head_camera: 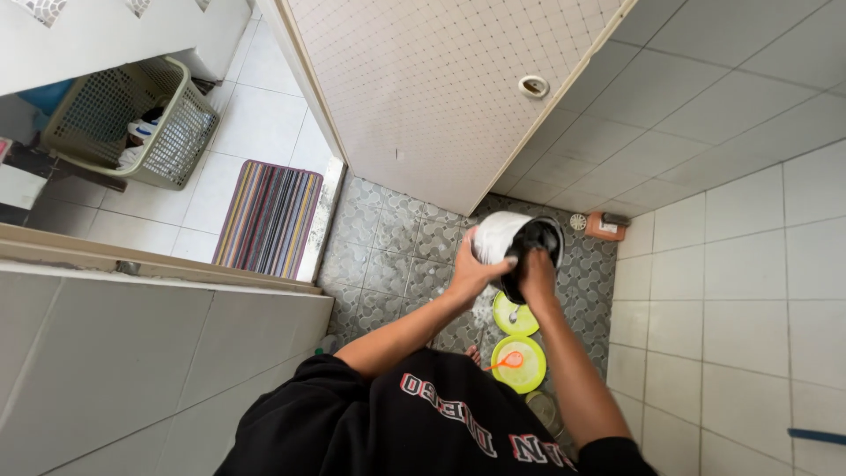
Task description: Washing a metal pot with a soapy sponge in a bathroom area.
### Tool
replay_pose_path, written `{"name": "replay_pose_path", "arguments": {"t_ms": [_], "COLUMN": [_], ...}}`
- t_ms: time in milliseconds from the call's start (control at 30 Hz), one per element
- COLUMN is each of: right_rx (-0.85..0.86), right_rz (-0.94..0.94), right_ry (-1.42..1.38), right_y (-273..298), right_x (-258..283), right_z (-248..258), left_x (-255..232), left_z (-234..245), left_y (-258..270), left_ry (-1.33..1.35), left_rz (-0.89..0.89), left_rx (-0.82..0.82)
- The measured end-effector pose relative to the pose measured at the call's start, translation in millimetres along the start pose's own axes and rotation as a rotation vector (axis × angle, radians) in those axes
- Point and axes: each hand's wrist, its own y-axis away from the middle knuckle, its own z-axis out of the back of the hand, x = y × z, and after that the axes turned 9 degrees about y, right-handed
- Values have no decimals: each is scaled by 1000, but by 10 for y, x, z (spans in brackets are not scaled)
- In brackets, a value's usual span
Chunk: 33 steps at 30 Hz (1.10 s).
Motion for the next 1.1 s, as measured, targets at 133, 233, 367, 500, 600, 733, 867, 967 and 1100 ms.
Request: {"name": "replay_pose_path", "arguments": {"t_ms": [133,233,367,500,600,733,867,967,1100], "right_rx": [443,183,435,715,91,20,527,-209,334], "right_rz": [-122,-104,-245,-74,-417,-164,69,-23,-655], "right_ry": [-438,-392,-203,-278,-1035,-411,-385,-737,-529], "right_y": [22,25,-293,-159,74,-239,69,-176,-115], "right_x": [-24,-328,159,139,-125,202,281,602,254], "right_z": [-436,-1073,100,-369,-1112,209,-209,214,-110], "left_x": [13,-99,-264,-90,-37,-283,-248,-172,-345], "left_z": [32,14,4,112,91,43,123,105,59], "left_y": [-39,-6,-138,-184,-15,-40,-180,-49,-93], "left_ry": [-88,-136,-14,-160,-125,-4,-96,-81,-15], "left_rz": [-11,14,-36,18,-91,-65,-22,50,47], "left_rx": [-19,24,-25,-59,127,124,74,187,162]}}
